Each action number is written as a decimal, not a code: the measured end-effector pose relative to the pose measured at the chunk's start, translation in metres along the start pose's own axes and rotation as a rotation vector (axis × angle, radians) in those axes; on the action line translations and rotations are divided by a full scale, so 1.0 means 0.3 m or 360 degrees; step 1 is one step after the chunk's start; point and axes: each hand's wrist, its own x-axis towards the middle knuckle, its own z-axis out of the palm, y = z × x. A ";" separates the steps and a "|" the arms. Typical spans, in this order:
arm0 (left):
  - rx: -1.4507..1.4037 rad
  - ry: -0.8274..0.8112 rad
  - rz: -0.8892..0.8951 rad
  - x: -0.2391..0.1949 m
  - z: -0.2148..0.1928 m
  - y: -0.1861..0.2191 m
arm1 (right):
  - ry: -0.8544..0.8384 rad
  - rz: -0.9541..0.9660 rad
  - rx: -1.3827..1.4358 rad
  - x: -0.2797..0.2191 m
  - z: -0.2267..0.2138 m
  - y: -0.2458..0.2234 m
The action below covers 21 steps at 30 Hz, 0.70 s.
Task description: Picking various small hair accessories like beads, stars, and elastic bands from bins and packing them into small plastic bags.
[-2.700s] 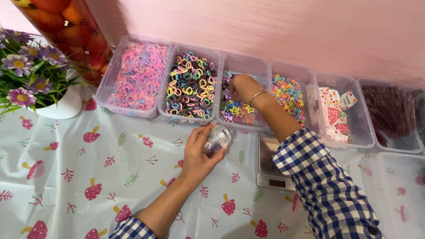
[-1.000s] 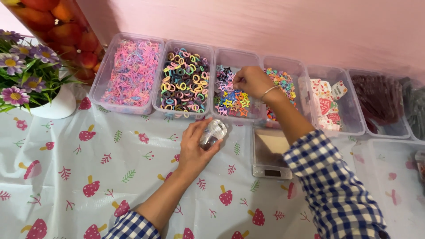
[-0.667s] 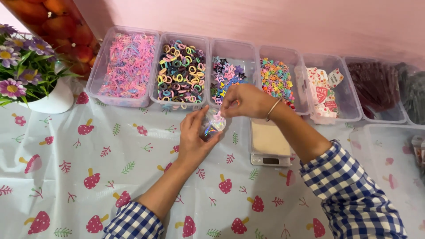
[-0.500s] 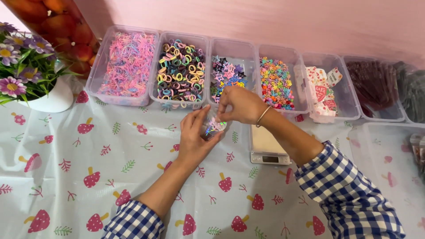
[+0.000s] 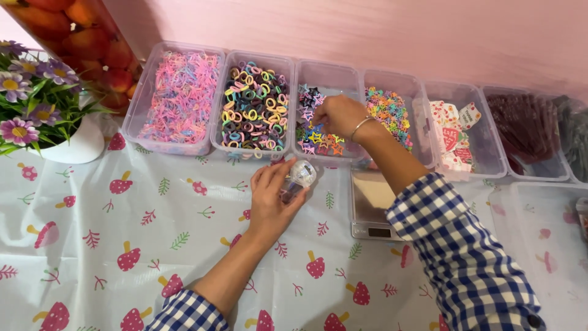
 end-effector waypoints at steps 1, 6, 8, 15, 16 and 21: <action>0.0001 0.0000 -0.0005 -0.002 0.001 0.003 | -0.0005 -0.0002 0.0001 0.006 0.000 -0.018; -0.0010 -0.0003 0.0017 -0.010 0.011 -0.019 | -0.0066 -0.0254 0.0016 0.060 0.047 -0.035; -0.0021 -0.0003 0.0015 -0.006 0.008 -0.019 | -0.0067 -0.0226 0.0020 0.078 0.071 -0.016; -0.0044 0.0007 -0.0007 -0.008 0.011 -0.023 | 0.0010 -0.0125 0.0245 0.093 0.101 0.047; -0.0046 0.0007 -0.0007 -0.007 0.009 -0.022 | 0.0010 -0.0124 0.0244 0.084 0.097 0.052; -0.0039 -0.0014 0.0004 -0.005 0.004 -0.017 | -0.0048 -0.0201 0.0215 0.026 0.047 0.016</action>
